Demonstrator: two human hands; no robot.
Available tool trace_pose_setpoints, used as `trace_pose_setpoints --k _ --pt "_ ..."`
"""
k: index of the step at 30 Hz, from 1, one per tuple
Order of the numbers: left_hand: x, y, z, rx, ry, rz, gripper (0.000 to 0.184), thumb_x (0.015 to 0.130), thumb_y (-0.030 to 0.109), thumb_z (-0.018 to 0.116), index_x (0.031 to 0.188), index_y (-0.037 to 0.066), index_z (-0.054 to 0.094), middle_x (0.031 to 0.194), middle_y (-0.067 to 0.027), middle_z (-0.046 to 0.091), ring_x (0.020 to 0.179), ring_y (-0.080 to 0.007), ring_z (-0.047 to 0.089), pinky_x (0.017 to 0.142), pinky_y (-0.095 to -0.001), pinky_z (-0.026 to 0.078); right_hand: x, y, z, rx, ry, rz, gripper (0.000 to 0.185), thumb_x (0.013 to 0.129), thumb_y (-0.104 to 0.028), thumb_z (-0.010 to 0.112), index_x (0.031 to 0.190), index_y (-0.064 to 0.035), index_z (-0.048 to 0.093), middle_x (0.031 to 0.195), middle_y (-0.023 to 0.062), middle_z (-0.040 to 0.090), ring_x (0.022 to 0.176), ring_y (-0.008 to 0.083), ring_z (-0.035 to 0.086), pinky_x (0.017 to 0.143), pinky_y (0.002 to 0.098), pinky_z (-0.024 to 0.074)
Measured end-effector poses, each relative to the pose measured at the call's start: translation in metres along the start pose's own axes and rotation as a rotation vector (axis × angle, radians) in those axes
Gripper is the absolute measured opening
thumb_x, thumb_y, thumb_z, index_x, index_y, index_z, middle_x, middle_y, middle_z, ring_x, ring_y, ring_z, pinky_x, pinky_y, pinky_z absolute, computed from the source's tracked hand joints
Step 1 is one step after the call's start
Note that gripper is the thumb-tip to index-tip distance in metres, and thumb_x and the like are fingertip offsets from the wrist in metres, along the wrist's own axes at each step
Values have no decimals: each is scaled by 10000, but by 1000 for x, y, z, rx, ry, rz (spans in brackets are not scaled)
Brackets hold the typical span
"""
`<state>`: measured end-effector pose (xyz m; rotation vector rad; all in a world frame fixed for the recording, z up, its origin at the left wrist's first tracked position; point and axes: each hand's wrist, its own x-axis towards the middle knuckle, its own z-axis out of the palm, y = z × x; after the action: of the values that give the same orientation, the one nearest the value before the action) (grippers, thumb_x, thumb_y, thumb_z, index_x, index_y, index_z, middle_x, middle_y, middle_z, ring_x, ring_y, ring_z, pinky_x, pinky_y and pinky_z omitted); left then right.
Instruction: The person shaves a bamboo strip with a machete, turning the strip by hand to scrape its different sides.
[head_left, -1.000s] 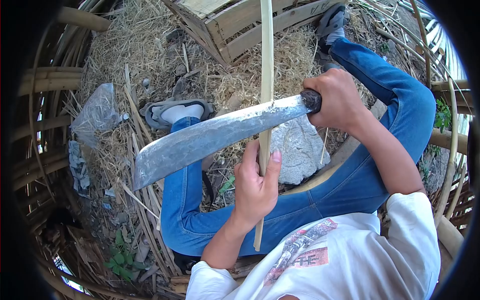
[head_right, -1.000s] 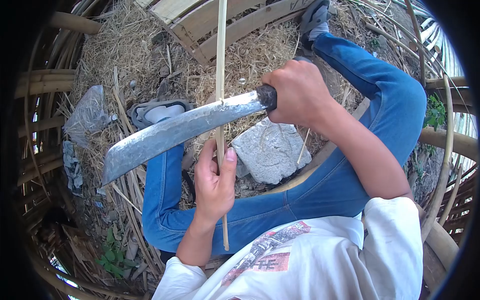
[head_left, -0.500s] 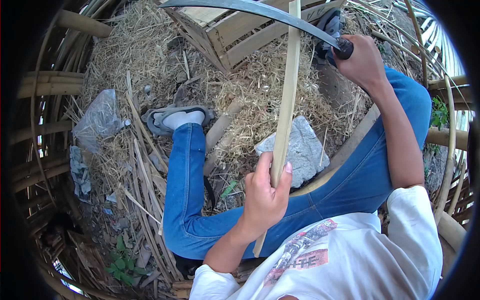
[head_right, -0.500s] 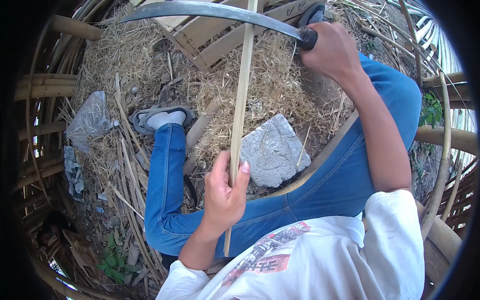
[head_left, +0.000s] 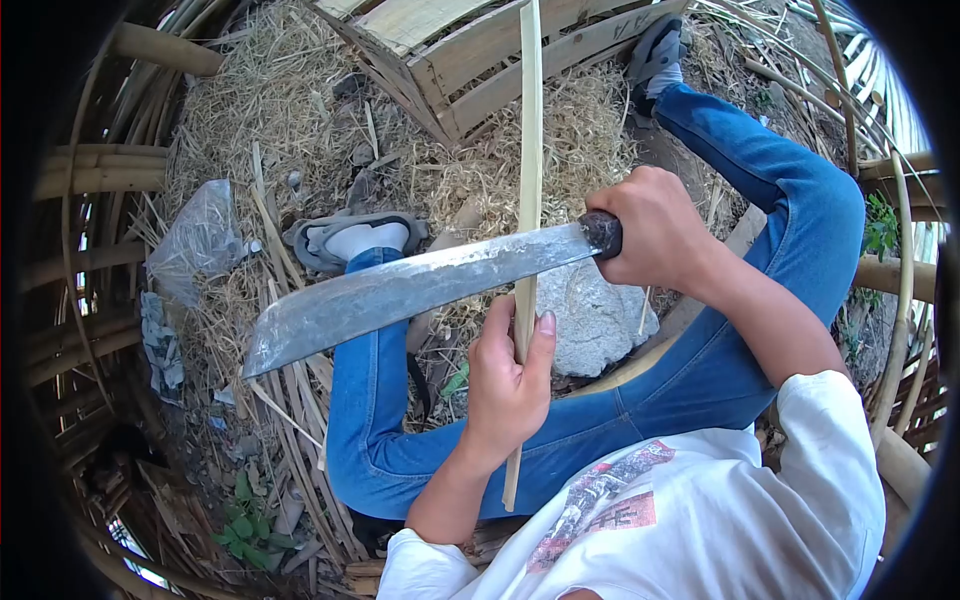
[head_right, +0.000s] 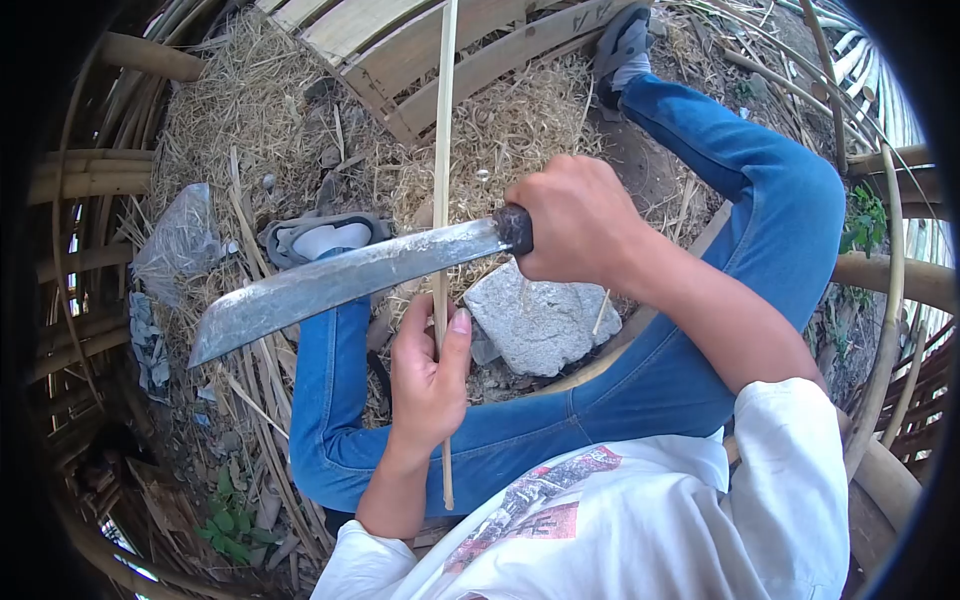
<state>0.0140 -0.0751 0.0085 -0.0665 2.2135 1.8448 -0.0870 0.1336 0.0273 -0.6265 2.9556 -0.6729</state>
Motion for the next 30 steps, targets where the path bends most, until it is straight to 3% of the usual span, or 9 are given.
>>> trace_pose_setpoints --k 4,7,10,12,16,23,30 --pt "-1 8 -3 -29 -30 -41 204 1026 187 579 1022 -13 545 612 -26 515 542 -63 470 479 -291 353 1 9 1 -54 97 -15 171 541 -149 695 693 -70 692 612 161 629 662 389 661 675 471 543" --pt "-6 9 -1 -59 -34 -29 168 1032 169 570 1019 6 531 620 11 482 538 -32 428 465 -262 311 5 13 -6 -88 29 50 157 575 -148 699 710 -69 703 632 165 644 686 388 672 694 468 552" --pt "-13 9 1 -75 -65 -5 129 1052 161 548 1030 38 515 652 78 427 544 21 362 454 -214 239 13 42 -12 -95 323 119 154 632 -145 696 755 -56 723 656 189 652 715 403 675 712 469 557" --pt "-15 15 3 -4 -97 22 127 1050 157 550 1026 36 519 659 78 421 557 23 359 465 -210 240 18 66 -32 -82 347 256 159 679 -148 690 788 -41 733 699 212 664 761 417 674 732 475 554" --pt "-12 17 4 25 -112 -1 146 1045 170 563 1009 31 535 681 73 441 579 8 373 485 -215 261 10 65 -37 -123 430 204 178 699 -157 695 812 -24 729 772 213 682 790 426 660 756 482 534" --pt "-5 9 3 79 -29 57 169 1039 176 572 1005 15 534 655 55 464 570 -3 378 471 -246 272 6 14 -10 -4 72 54 156 605 -149 706 734 -64 724 684 198 656 721 386 670 722 475 550" --pt "-10 8 1 40 -46 39 128 1020 111 584 1030 -8 537 634 58 476 566 10 385 458 -239 255 10 25 -6 -150 182 55 158 559 -139 690 704 -75 697 624 154 639 668 377 673 663 459 556"
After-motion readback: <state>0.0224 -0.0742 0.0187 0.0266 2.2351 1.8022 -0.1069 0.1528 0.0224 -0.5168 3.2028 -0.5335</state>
